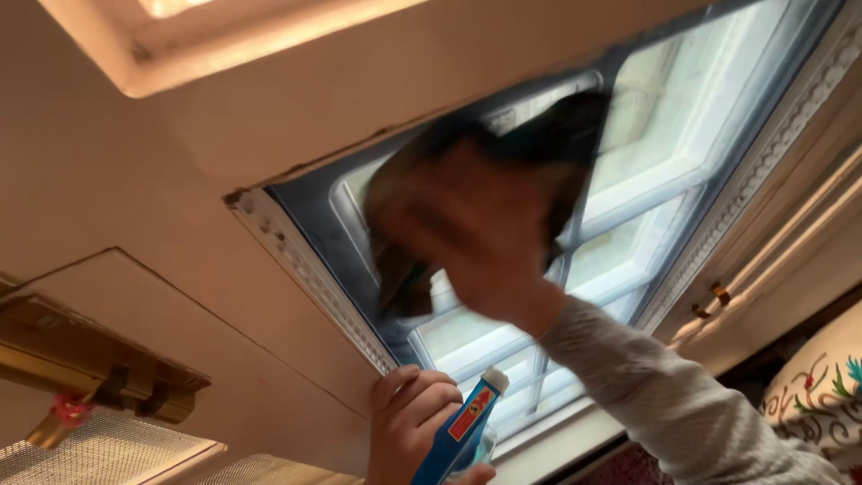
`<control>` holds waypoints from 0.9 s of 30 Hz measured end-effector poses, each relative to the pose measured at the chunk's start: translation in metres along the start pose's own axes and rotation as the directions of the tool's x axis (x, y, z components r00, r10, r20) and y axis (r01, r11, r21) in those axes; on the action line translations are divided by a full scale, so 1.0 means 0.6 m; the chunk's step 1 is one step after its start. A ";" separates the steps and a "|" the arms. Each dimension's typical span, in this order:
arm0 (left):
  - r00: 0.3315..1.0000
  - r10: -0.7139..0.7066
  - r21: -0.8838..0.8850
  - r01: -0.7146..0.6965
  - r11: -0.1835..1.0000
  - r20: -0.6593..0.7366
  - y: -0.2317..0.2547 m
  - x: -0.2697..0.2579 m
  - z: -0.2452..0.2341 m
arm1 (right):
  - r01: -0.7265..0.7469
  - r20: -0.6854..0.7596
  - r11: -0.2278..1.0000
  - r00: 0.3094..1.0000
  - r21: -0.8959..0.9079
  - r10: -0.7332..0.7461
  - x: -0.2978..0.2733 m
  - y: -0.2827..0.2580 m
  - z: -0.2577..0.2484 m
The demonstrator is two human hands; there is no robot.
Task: The person sprays a window with a blue liquid from a spray bottle and wipes the glass and frame with a cloth. They repeatedly spray and wipe different sections of the window to remove dirt and streaks.
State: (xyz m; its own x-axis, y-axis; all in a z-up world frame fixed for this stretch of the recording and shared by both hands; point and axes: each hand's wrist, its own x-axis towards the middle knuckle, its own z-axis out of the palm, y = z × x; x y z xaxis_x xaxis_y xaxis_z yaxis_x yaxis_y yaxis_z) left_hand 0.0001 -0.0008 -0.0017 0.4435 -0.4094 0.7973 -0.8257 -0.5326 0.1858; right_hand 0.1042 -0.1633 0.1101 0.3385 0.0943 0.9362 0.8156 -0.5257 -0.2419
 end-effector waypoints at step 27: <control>1.000 -0.013 0.045 0.013 0.999 -0.010 0.003 0.012 0.018 | 0.085 -0.554 0.995 0.831 0.049 -0.044 -0.075 0.272 -0.110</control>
State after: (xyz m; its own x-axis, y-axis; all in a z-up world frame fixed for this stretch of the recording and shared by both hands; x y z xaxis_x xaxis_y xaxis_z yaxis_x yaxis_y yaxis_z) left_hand 0.0057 -0.0129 -0.0016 0.4505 -0.3955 0.8004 -0.8032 -0.5709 0.1700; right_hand 0.1911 -0.3089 0.0452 -0.0141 -0.3669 0.9302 0.8633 -0.4738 -0.1738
